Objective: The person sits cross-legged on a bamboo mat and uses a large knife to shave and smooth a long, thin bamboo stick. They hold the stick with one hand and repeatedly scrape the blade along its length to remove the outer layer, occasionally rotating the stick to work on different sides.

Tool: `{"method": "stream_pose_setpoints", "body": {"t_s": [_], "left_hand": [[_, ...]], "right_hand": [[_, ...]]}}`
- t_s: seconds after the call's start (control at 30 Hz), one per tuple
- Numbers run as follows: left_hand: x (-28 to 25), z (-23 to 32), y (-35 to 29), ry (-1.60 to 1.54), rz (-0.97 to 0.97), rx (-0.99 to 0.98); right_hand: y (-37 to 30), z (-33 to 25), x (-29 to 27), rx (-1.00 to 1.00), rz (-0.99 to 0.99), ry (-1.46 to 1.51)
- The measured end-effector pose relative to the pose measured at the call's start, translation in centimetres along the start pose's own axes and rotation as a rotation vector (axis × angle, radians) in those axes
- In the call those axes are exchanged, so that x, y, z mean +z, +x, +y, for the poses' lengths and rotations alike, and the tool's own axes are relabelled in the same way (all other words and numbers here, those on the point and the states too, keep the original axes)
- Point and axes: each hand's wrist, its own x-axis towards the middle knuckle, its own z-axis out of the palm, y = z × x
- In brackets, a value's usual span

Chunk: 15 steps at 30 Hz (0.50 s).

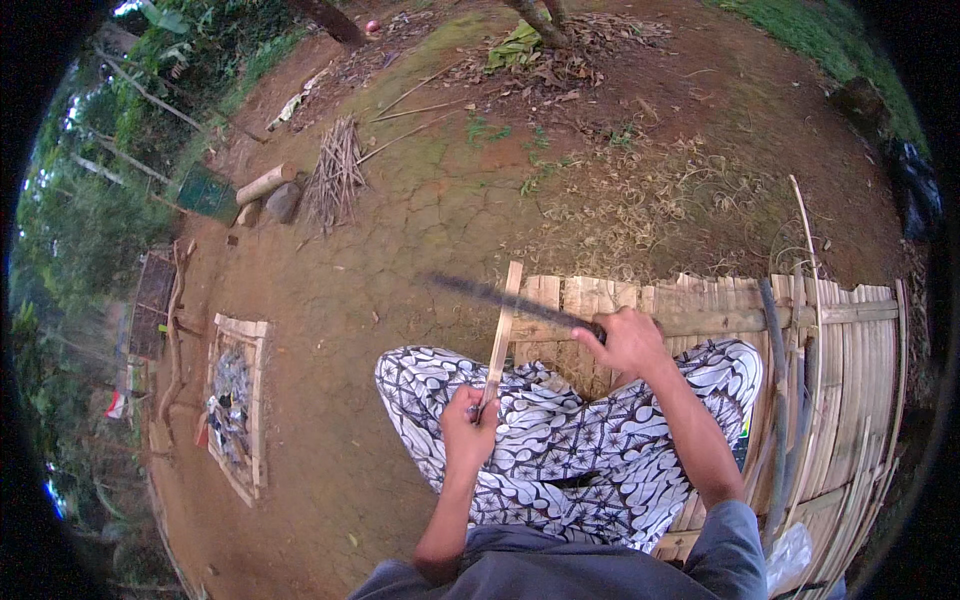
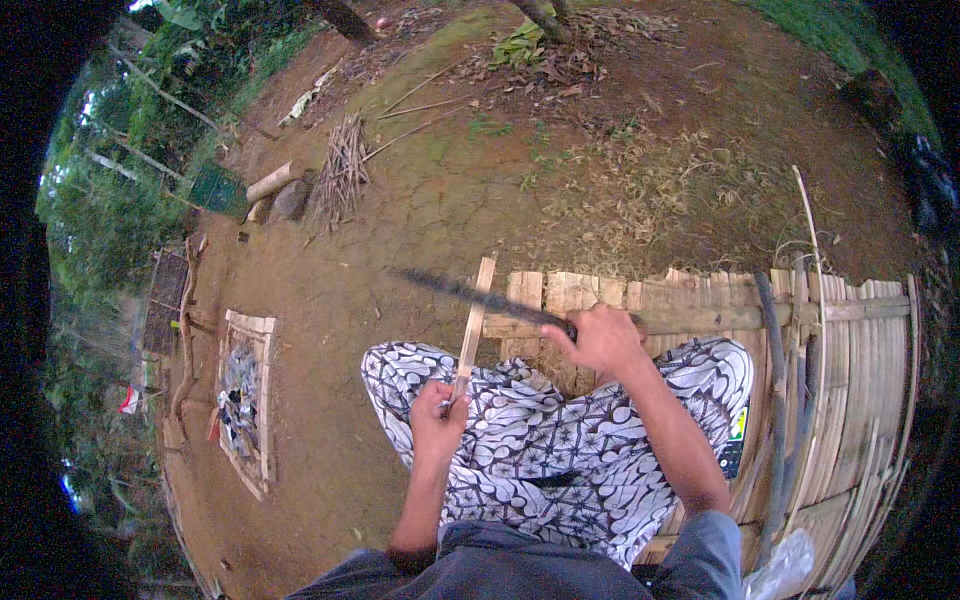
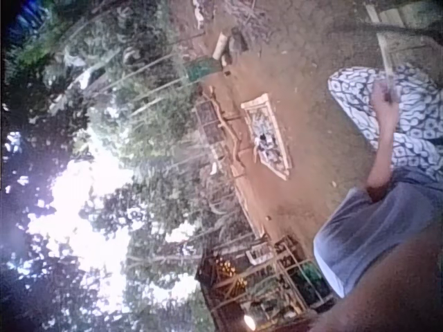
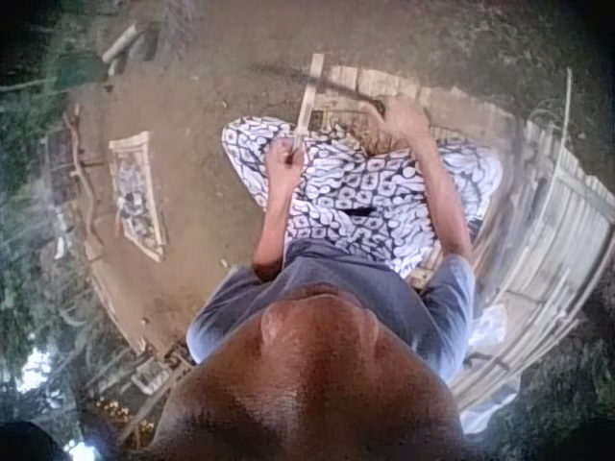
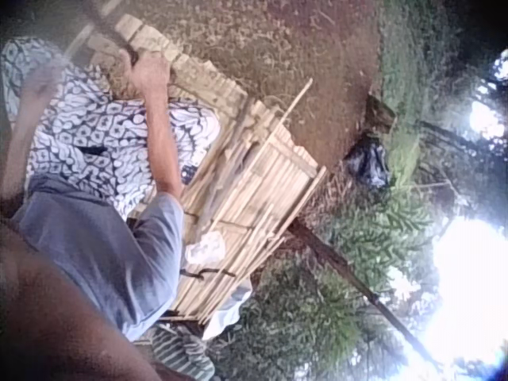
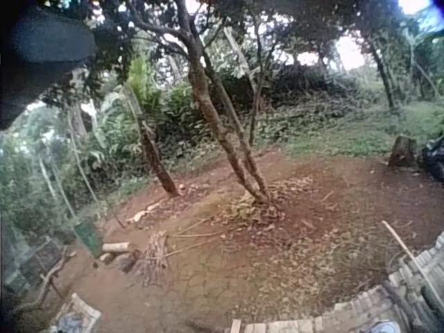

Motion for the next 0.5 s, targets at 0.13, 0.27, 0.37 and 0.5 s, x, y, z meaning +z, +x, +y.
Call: {"method": "stream_pose_setpoints", "body": {"t_s": [0.13,0.27,0.37,0.5], "left_hand": [[-0.1,-0.8,-1.0,0.052,-0.015,-0.021],[0.3,-0.4,-0.5,-0.038,-0.029,-0.054],[-0.2,-0.8,-0.8,-0.187,-0.06,-0.112],[-1.1,0.4,-1.8,-0.386,-0.064,-0.207]], "right_hand": [[-0.4,0.5,-0.4,0.034,0.011,0.007],[-1.6,-1.5,1.7,-0.258,0.031,-0.04],[-1.7,-3.5,1.0,-0.323,-0.042,-0.069],[0.1,-1.2,1.0,-0.03,0.002,0.072]]}}
